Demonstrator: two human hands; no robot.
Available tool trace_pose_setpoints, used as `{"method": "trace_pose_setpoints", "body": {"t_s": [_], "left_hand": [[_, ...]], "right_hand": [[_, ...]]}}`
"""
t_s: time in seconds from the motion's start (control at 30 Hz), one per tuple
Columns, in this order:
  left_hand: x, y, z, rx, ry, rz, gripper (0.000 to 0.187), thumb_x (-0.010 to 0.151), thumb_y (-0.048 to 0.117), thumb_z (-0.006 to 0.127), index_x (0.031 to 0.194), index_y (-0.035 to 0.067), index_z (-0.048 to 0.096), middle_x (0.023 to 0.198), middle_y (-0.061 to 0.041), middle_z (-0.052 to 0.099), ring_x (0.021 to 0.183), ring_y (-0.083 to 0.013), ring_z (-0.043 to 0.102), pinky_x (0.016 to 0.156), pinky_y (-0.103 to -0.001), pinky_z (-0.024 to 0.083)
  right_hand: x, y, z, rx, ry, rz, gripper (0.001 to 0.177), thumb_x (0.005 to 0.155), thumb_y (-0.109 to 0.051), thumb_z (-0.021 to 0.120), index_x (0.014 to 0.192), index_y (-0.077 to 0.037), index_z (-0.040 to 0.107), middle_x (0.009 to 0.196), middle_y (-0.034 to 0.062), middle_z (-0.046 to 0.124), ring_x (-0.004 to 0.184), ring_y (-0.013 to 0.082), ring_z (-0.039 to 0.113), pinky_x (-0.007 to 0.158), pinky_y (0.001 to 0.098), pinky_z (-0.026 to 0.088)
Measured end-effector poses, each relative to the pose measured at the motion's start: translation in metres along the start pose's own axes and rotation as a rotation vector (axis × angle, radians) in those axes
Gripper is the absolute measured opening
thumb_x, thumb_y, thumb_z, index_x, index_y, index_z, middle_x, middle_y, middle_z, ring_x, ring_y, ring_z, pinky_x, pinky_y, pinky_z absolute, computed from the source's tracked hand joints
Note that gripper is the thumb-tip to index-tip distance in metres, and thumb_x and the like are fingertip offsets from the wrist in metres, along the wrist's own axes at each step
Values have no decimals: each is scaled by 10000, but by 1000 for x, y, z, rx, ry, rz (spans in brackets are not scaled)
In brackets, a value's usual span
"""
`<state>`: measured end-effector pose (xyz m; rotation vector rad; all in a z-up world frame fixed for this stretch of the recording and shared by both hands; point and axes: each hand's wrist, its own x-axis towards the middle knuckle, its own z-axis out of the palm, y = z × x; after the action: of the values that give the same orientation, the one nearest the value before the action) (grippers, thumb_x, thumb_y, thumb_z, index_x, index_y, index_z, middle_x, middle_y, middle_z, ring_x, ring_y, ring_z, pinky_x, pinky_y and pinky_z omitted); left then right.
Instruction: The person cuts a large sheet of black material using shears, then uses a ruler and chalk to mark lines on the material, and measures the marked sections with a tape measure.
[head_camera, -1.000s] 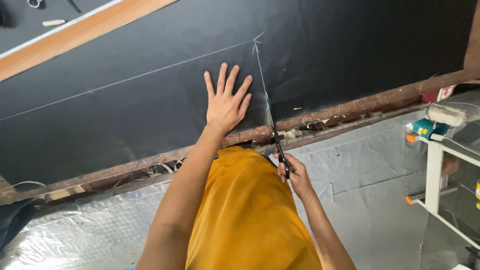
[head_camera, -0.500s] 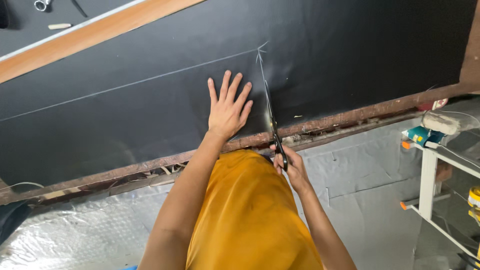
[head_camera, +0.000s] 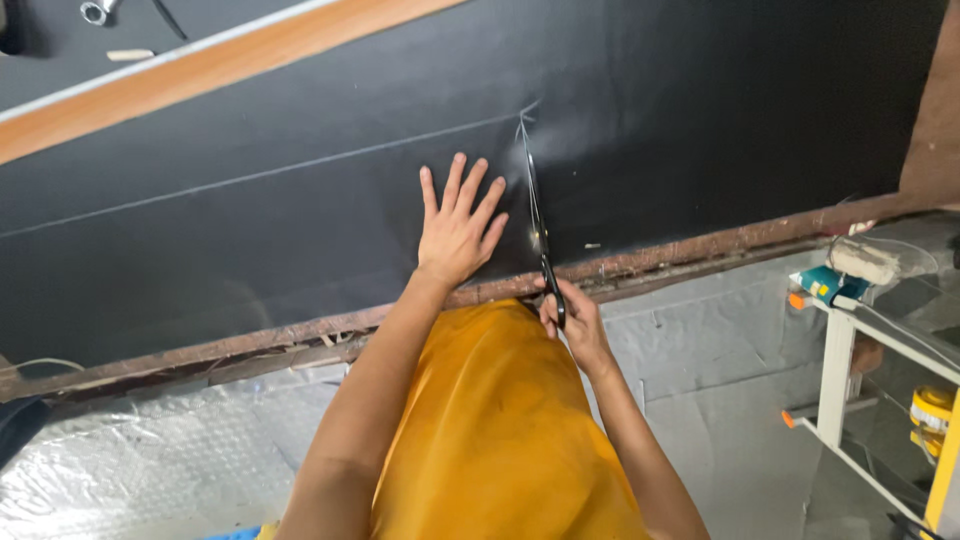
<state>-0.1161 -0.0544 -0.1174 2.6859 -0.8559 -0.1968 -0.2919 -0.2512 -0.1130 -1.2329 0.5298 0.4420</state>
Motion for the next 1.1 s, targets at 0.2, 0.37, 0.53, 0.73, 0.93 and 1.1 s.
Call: {"method": "trace_pose_setpoints", "body": {"t_s": [0.2, 0.37, 0.53, 0.73, 0.93, 1.1], "left_hand": [[4, -1, 0, 1, -21, 2, 519, 1009, 393, 633, 1462, 146, 578, 1603, -136, 394, 1557, -378, 216, 1205, -740, 99], [1, -1, 0, -6, -10, 0, 505, 1023, 387, 637, 1472, 162, 577, 1622, -129, 397, 1565, -379, 228, 1222, -734, 119], [2, -3, 1, 15, 3, 16, 519, 1001, 404, 647, 1456, 163, 583, 1603, -133, 410, 1549, -387, 236, 1195, -749, 132], [2, -5, 6, 38, 16, 22, 529, 996, 426, 659, 1455, 172, 587, 1604, -127, 415, 1554, -386, 240, 1198, -747, 148], [3, -6, 4, 30, 7, 12, 529, 985, 431, 646, 1444, 175, 588, 1593, -125, 420, 1547, -374, 236, 1183, -748, 149], [2, -5, 3, 32, 23, 7, 528, 993, 434, 638, 1454, 183, 587, 1605, -112, 419, 1558, -356, 228, 1199, -739, 145]], "right_hand": [[8, -4, 1, 82, 1, 23, 447, 1016, -327, 610, 1337, -15, 618, 781, 20, 616, 636, 77, 531, 590, 219, 429], [15, -3, 3, 79, -12, 41, 446, 1009, -312, 600, 1340, -14, 610, 795, 7, 609, 634, 64, 533, 584, 210, 427], [18, -12, 3, 73, 2, -4, 451, 1024, -328, 615, 1335, 0, 625, 770, 16, 606, 637, 67, 528, 599, 213, 429], [30, -20, 4, 46, -12, 17, 439, 1016, -308, 607, 1329, -1, 626, 755, 15, 607, 619, 69, 534, 577, 214, 413], [33, -23, 4, 11, -15, 16, 412, 1025, -295, 599, 1308, 3, 621, 724, 18, 589, 587, 74, 530, 559, 220, 416], [35, -27, -5, -2, -39, -2, 402, 1047, -288, 586, 1322, 3, 624, 726, 18, 589, 592, 64, 518, 569, 215, 421]]}}
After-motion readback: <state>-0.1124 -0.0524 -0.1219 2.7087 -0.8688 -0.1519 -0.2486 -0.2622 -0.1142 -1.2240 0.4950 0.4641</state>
